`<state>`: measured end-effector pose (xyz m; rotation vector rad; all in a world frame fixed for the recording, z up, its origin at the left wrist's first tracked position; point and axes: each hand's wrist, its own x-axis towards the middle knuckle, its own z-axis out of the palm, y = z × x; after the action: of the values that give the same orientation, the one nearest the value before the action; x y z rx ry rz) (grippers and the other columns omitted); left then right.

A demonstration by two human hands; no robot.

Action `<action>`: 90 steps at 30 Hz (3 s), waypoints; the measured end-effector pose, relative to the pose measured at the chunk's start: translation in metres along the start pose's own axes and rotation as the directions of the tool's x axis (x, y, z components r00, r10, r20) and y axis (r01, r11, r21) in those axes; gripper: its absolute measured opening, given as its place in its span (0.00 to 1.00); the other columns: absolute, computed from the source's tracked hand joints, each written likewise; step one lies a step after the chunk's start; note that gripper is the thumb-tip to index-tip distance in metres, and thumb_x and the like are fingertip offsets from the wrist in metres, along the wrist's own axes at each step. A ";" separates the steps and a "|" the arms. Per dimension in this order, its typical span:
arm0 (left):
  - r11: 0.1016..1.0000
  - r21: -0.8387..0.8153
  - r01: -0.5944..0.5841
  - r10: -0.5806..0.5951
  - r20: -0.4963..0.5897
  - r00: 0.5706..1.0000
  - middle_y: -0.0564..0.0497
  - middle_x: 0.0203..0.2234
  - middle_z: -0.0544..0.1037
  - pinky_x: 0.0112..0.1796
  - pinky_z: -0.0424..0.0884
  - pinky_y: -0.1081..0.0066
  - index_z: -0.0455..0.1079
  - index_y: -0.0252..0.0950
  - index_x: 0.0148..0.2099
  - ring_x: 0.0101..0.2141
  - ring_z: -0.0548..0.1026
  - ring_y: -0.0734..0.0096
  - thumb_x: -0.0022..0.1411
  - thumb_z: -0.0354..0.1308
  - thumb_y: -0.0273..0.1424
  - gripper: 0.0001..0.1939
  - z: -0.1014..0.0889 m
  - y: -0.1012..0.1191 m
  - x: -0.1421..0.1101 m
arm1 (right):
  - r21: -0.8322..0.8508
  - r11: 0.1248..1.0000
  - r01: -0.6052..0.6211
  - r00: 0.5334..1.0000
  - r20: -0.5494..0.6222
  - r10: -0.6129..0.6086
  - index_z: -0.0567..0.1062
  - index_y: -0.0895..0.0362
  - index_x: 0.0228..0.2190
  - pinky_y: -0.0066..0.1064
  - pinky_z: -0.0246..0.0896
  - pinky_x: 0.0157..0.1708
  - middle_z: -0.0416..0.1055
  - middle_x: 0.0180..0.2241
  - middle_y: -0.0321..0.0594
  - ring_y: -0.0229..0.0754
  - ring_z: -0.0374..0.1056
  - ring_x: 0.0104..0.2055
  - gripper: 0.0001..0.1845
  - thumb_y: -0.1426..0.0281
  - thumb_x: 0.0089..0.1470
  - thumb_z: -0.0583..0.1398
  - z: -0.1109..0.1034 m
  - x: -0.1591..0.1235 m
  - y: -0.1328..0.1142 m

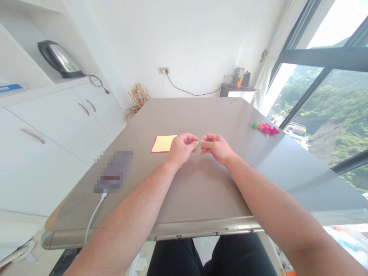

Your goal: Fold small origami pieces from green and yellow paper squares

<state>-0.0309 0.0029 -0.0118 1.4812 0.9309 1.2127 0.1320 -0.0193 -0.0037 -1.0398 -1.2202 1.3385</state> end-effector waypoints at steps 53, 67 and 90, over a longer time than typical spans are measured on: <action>0.996 -0.092 0.002 0.017 0.209 0.978 0.54 0.27 0.75 0.31 0.69 0.71 0.70 0.35 0.38 0.25 0.72 0.77 0.59 0.65 0.34 0.09 -0.015 -0.012 0.007 | -0.043 0.999 -0.008 1.000 0.026 0.010 0.73 0.57 0.24 0.34 0.71 0.31 0.67 0.22 0.34 0.36 0.65 0.25 0.19 0.56 0.43 0.72 -0.002 -0.003 -0.004; 0.991 -0.129 0.034 -0.006 0.211 0.977 0.54 0.25 0.75 0.30 0.68 0.71 0.70 0.36 0.37 0.24 0.72 0.76 0.58 0.65 0.34 0.09 -0.013 -0.011 0.007 | 0.063 0.997 -0.050 0.993 0.112 0.043 0.74 0.58 0.24 0.34 0.70 0.30 0.67 0.21 0.35 0.38 0.66 0.27 0.19 0.58 0.40 0.73 0.002 -0.003 0.002; 0.971 -0.237 0.007 0.030 0.149 0.988 0.54 0.25 0.74 0.31 0.69 0.71 0.69 0.36 0.38 0.25 0.73 0.75 0.60 0.65 0.36 0.11 -0.009 -0.010 0.008 | 0.156 0.986 -0.060 0.989 0.144 0.037 0.72 0.57 0.25 0.33 0.69 0.27 0.64 0.25 0.34 0.36 0.61 0.28 0.21 0.53 0.47 0.70 0.016 -0.006 0.004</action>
<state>-0.0379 0.0150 -0.0193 1.3669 0.6519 1.1583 0.1167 -0.0274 -0.0059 -0.8784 -1.1749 1.5433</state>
